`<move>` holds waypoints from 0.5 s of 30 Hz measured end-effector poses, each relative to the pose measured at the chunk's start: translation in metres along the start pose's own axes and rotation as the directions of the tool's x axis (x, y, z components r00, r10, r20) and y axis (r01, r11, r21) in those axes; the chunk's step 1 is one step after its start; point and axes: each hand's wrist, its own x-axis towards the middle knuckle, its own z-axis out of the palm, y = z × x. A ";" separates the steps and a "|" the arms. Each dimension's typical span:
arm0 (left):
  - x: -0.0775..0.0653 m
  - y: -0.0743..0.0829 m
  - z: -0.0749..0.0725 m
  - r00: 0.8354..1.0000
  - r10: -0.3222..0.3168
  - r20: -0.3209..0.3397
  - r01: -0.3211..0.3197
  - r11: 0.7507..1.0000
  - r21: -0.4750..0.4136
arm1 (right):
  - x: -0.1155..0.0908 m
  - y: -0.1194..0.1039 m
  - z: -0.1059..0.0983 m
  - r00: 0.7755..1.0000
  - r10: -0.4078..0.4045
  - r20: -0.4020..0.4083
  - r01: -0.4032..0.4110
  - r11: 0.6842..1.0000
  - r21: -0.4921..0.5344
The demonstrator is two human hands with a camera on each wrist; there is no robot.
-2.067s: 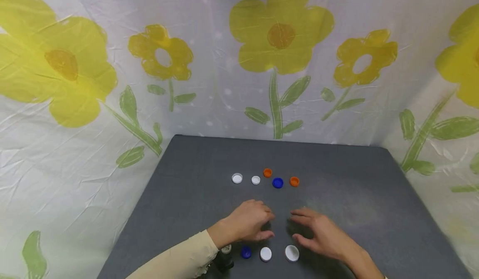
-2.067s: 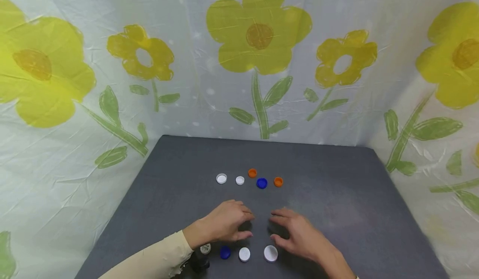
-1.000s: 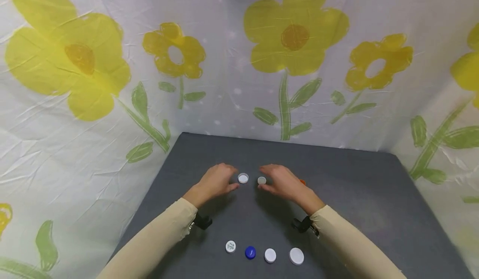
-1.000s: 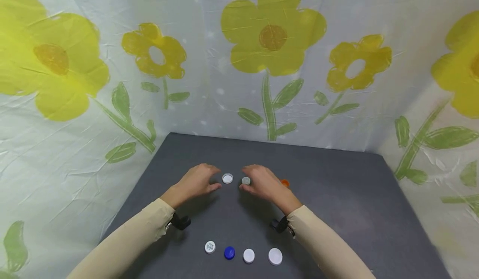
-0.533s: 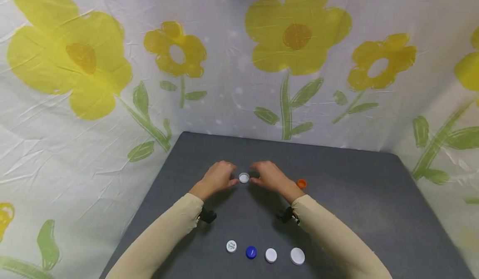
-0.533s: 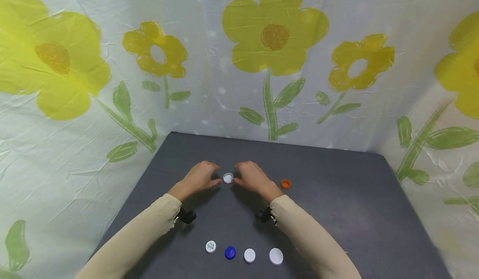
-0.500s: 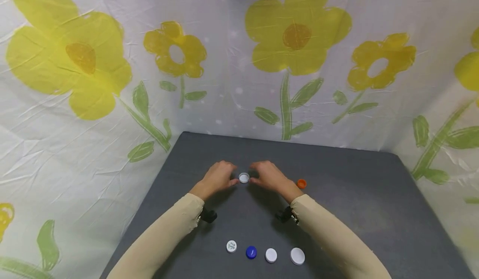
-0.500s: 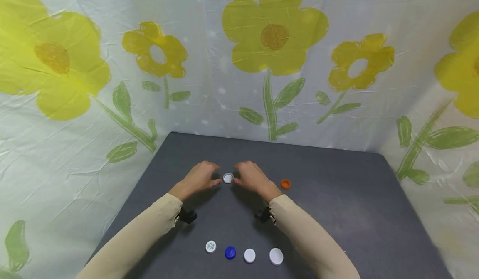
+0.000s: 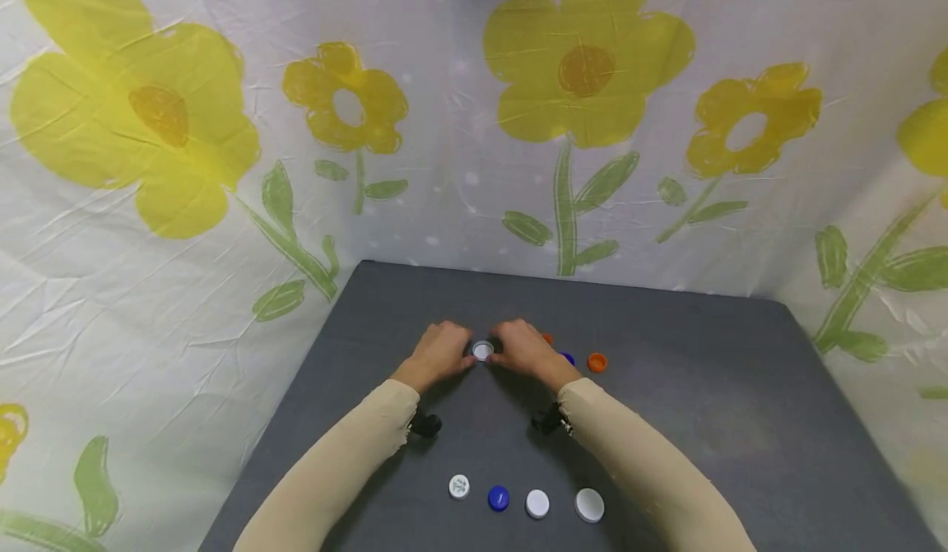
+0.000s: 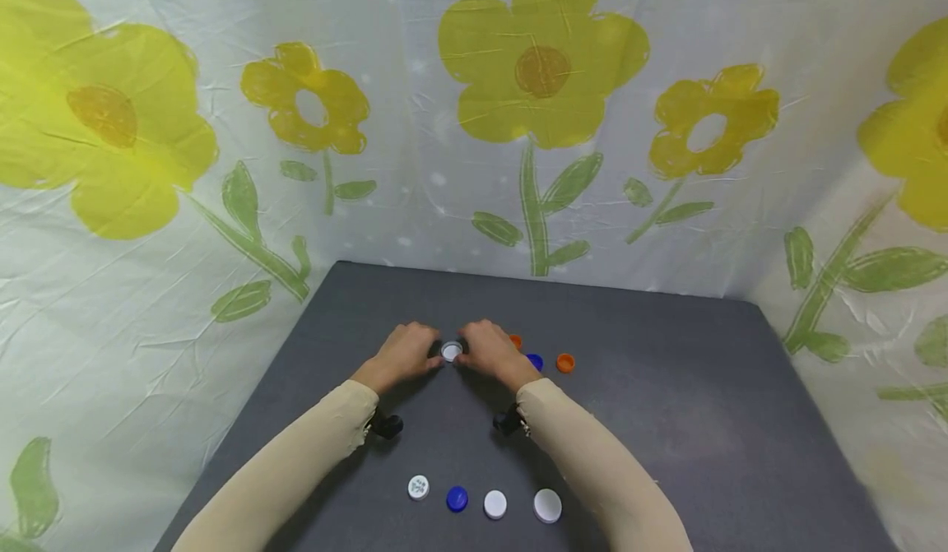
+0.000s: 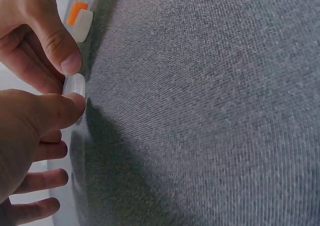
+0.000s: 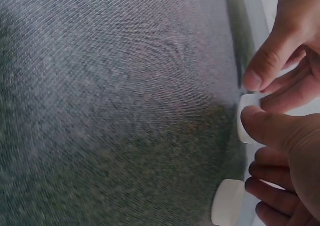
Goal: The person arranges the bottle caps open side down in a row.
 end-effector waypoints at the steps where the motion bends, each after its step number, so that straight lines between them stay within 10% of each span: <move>1: 0.000 0.001 0.001 1.000 -0.003 0.006 0.003 1.000 -0.002 | 0.000 0.001 0.002 1.000 0.000 -0.004 0.000 1.000 0.002; 15: 0.002 0.001 0.002 0.997 0.062 -0.038 -0.061 0.998 0.016 | -0.004 -0.009 -0.003 0.999 0.044 0.027 -0.043 0.999 -0.013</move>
